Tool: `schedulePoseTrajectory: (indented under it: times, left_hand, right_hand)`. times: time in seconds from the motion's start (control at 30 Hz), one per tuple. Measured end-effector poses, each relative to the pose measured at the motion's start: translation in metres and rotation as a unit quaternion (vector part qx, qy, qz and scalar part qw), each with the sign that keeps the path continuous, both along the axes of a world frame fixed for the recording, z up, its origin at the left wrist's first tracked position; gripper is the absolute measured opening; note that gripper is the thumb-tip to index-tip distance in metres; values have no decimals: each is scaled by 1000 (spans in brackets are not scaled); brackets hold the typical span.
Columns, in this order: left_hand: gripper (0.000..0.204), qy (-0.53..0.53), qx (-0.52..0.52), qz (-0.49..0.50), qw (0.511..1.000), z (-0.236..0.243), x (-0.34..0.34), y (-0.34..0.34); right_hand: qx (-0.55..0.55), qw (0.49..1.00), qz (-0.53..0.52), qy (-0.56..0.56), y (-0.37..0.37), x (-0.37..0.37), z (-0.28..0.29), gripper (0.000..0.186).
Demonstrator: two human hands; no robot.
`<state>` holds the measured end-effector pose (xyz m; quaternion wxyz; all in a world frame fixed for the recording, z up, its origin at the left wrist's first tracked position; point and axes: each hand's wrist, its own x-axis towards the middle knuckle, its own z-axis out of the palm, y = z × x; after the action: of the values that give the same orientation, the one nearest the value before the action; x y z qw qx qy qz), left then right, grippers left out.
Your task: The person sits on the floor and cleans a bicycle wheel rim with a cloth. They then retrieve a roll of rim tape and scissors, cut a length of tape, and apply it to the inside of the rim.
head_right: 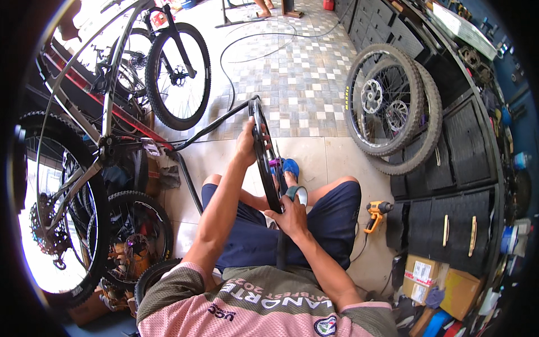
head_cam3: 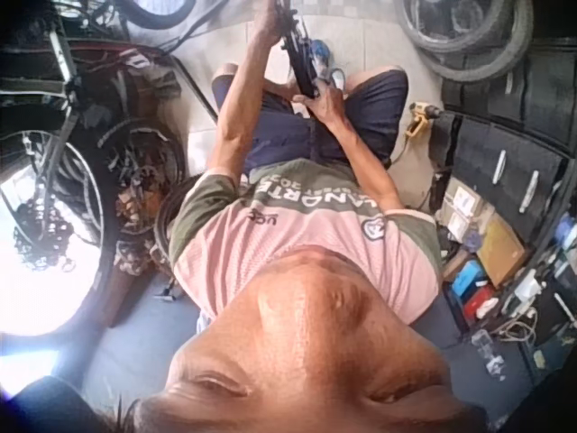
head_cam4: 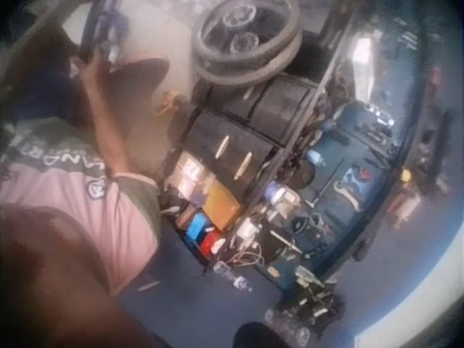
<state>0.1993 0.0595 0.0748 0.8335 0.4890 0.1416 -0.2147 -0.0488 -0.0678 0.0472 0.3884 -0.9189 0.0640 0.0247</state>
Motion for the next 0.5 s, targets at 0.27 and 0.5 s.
schedulePoseTrajectory:
  times: [0.27, 0.5]
  left_hand:
    - [20, -187, 239, -87, 949, -18, -103, -15]
    - [28, -272, 204, -39, 940, -71, -169, -26]
  right_hand:
    - [99, 992, 35, 63, -46, -7, 11, 74]
    - [145, 986, -10, -75, -60, 68, 56, 71]
